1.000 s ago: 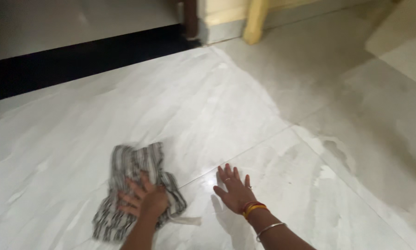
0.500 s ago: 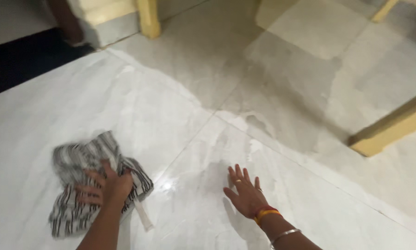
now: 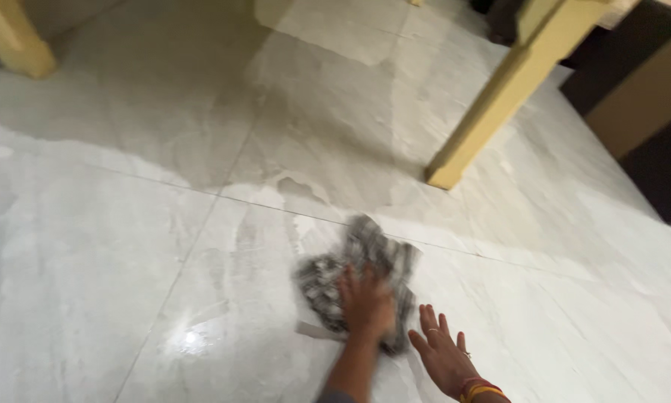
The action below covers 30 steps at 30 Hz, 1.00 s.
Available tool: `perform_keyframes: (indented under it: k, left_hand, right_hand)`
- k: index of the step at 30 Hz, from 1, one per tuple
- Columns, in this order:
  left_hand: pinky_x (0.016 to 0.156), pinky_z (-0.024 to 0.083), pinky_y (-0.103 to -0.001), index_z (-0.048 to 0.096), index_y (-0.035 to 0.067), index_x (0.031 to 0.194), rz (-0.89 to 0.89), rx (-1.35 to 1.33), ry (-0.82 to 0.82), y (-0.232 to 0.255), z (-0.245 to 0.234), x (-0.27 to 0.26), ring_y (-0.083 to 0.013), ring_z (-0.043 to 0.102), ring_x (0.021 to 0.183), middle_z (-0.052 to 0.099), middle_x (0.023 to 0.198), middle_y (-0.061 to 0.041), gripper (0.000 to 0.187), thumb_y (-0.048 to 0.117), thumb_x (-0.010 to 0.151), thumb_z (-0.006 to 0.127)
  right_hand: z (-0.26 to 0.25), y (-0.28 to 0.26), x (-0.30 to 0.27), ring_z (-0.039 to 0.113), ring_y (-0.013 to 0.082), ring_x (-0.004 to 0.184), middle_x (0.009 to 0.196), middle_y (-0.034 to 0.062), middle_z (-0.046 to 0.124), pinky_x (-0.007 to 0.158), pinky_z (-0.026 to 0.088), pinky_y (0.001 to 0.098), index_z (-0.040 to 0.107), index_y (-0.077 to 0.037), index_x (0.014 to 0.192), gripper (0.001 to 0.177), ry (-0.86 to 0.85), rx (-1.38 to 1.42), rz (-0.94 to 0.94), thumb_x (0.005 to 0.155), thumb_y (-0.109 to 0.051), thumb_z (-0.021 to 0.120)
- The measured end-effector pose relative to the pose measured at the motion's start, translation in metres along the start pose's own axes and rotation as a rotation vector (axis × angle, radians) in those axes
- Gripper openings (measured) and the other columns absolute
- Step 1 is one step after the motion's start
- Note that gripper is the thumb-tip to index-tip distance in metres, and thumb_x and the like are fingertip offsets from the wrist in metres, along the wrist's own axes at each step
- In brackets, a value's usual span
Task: The person wipes a white marble floor with a striped cloth, moving across different sections of the room. They clean around furniture legs and near a doorway, using both hands to scrub the surface.
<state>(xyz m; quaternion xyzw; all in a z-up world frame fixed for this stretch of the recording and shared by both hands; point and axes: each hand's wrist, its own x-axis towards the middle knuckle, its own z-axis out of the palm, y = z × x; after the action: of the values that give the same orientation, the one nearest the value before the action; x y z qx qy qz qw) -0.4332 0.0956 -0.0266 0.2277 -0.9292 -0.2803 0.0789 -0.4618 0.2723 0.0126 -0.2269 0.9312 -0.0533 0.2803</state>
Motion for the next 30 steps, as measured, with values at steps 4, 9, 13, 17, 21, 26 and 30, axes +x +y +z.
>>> perform_keyframes:
  k: [4,9,13,17,21,26,30]
  left_hand:
    - [0.117,-0.004,-0.065,0.046,0.026,0.149,0.225,-0.068,-0.053,0.056,0.02,-0.067,-0.0505,0.004,0.154,0.025,0.166,-0.017,0.065,0.051,0.092,0.061]
    - [0.122,0.002,-0.062,0.042,0.024,0.155,0.306,0.024,-0.09,0.041,0.025,-0.059,-0.043,0.014,0.153,0.032,0.163,-0.011,0.064,0.048,0.097,0.055]
    - [0.12,0.008,-0.06,0.04,0.023,0.151,0.312,0.239,0.065,0.002,0.029,-0.01,-0.039,0.023,0.148,0.038,0.159,-0.007,0.059,0.039,0.095,0.05]
    - [0.124,0.013,-0.052,0.039,0.019,0.154,-0.102,0.296,0.082,-0.063,-0.035,0.018,-0.0316,0.029,0.151,0.04,0.16,-0.007,0.065,0.038,0.095,0.058]
    - [0.12,0.013,-0.056,0.036,0.02,0.155,-0.395,0.401,0.262,-0.151,-0.094,0.019,-0.0338,0.033,0.148,0.04,0.159,-0.009,0.074,0.05,0.092,0.059]
    - [0.12,-0.004,-0.066,0.028,0.025,0.161,-0.816,0.233,0.456,-0.265,-0.12,0.004,-0.0427,0.008,0.155,0.021,0.17,-0.007,0.074,0.055,0.096,0.043]
    - [0.11,-0.018,-0.071,0.021,0.018,0.162,-0.989,0.252,0.608,-0.299,-0.108,0.039,-0.0543,-0.017,0.146,0.002,0.168,-0.016,0.078,0.054,0.095,0.039]
  right_hand:
    - [0.002,0.031,-0.016,-0.009,0.029,0.162,0.179,0.0022,-0.01,0.126,0.003,0.0588,0.021,-0.026,0.158,0.058,-0.001,-0.277,0.008,0.103,-0.041,0.027]
    - [-0.022,-0.012,-0.02,-0.01,0.0266,0.161,0.176,-0.0012,-0.008,0.126,-0.003,0.0588,0.0,-0.018,0.165,0.07,0.071,-0.019,0.005,0.102,-0.04,0.023]
    - [-0.035,-0.054,-0.016,-0.007,0.0249,0.16,0.175,-0.0024,-0.005,0.127,-0.002,0.0537,0.0,-0.023,0.165,0.073,0.096,0.088,-0.057,0.102,-0.043,0.028]
    - [-0.041,-0.058,-0.002,-0.007,0.0227,0.16,0.175,-0.0037,-0.003,0.127,-0.003,0.0502,0.003,-0.023,0.165,0.072,0.151,0.257,-0.126,0.1,-0.038,0.03]
    - [-0.045,-0.022,0.013,-0.004,0.0201,0.161,0.175,-0.004,0.001,0.128,-0.002,0.0474,0.006,-0.023,0.165,0.07,0.147,0.191,-0.171,0.1,-0.032,0.03]
    - [-0.055,-0.007,0.055,-0.004,0.0204,0.161,0.175,-0.0025,0.0,0.128,-0.002,0.0478,0.005,-0.024,0.165,0.07,0.124,0.159,-0.228,0.1,-0.034,0.03]
    - [-0.071,0.004,0.086,-0.006,0.0246,0.161,0.175,-0.0019,-0.005,0.128,0.001,0.0535,0.0,-0.024,0.165,0.092,0.044,0.073,-0.126,0.093,-0.035,0.055]
